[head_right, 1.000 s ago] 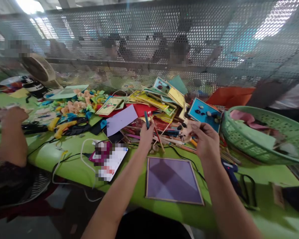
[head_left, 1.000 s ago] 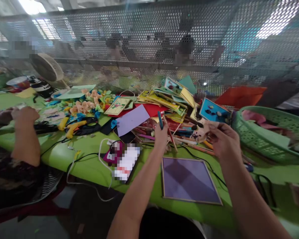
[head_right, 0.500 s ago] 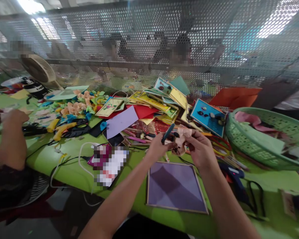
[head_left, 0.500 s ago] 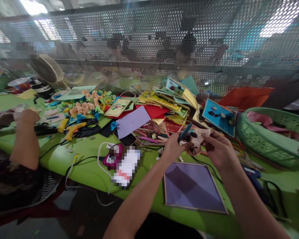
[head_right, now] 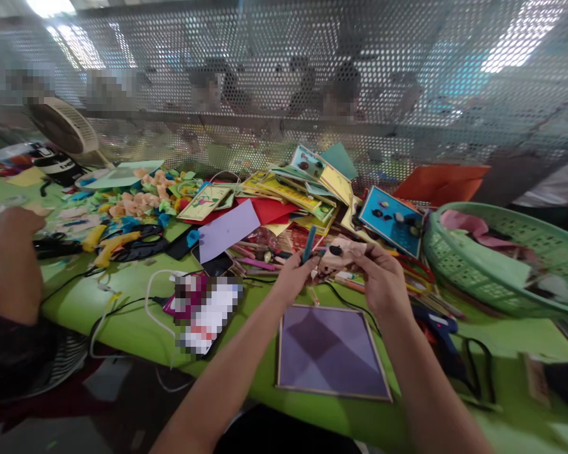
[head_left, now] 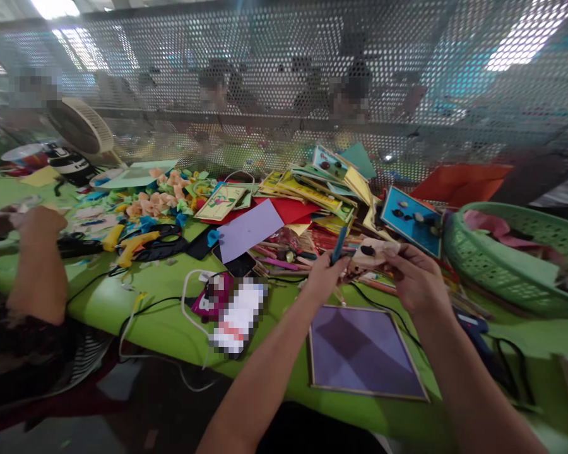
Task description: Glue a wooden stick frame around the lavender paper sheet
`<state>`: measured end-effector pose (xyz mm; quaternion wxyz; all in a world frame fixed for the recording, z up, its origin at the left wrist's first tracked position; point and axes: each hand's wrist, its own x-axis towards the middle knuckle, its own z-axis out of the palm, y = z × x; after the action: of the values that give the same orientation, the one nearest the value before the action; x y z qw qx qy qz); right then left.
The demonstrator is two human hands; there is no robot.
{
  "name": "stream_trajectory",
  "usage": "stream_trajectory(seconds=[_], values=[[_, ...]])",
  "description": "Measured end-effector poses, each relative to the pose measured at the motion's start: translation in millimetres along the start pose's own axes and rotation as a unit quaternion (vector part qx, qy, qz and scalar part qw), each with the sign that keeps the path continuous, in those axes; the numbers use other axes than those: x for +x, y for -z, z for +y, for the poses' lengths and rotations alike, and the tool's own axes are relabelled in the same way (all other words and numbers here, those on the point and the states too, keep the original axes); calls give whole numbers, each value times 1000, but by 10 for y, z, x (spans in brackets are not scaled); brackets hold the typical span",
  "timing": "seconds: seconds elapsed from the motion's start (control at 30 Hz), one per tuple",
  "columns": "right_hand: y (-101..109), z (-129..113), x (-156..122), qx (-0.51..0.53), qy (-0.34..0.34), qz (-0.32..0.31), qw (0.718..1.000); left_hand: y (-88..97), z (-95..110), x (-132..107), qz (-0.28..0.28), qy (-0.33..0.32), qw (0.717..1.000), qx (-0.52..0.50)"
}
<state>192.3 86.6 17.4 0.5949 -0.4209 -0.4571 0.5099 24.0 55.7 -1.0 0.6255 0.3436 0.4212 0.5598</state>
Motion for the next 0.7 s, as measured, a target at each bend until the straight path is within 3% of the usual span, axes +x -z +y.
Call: stream_trajectory(seconds=[0.33,0.53,0.7], values=[[-96,24,-52,-22,39,20,999,-43,-7,-2,91,-29,995,-38],[-120,35,-81,-45,63,34,996,4,-47,13,104,-82,987,89],[-112,28,-65,-57,73,51,994,54,8,-36,106,-163,945,263]])
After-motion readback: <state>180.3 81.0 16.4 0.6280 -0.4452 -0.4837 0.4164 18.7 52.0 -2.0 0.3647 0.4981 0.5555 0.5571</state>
